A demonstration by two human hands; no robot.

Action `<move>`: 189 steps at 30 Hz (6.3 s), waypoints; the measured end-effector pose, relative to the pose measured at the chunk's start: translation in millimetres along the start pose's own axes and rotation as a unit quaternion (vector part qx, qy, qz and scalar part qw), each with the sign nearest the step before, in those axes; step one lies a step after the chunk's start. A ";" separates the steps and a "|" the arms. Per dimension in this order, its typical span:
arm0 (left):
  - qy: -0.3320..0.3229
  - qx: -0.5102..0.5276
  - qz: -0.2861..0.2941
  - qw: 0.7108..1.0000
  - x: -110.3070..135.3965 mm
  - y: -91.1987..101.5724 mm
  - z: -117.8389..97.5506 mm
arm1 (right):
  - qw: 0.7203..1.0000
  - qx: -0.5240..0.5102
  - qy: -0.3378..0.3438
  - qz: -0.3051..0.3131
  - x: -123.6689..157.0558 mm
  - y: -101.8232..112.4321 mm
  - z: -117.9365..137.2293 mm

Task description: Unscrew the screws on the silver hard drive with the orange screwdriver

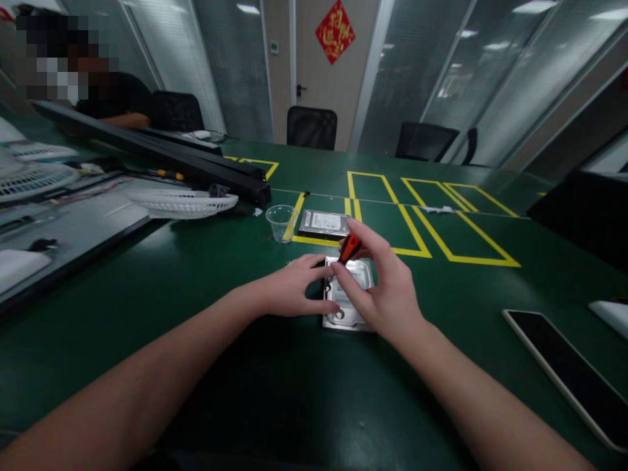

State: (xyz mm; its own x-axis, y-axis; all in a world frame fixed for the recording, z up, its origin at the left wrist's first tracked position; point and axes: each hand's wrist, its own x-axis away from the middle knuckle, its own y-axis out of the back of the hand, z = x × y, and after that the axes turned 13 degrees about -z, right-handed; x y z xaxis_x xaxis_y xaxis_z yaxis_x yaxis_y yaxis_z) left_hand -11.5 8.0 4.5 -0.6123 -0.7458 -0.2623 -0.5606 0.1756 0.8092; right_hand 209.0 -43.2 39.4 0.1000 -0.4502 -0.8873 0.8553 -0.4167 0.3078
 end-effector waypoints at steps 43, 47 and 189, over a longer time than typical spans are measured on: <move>-0.003 -0.004 0.007 1.000 -0.3 0.6 0.1 | 1.000 -0.017 -0.020 -0.005 2.3 -2.2 1.2; 0.012 -0.008 0.014 1.000 -0.2 0.7 0.6 | 0.999 0.015 0.010 -0.027 -0.4 -1.3 -0.6; 0.000 -0.009 0.013 1.000 -0.3 2.1 -1.5 | 1.000 -0.015 -0.007 -0.026 4.8 -3.4 -4.1</move>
State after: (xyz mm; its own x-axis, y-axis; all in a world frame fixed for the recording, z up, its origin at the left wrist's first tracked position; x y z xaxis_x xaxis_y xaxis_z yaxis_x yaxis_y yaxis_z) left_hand -11.6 7.6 7.1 -0.6262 -0.7417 -0.2405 -0.5340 0.1832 0.8254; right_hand 208.7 -40.7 32.7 0.0477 -0.4389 -0.8973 0.8737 -0.4170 0.2504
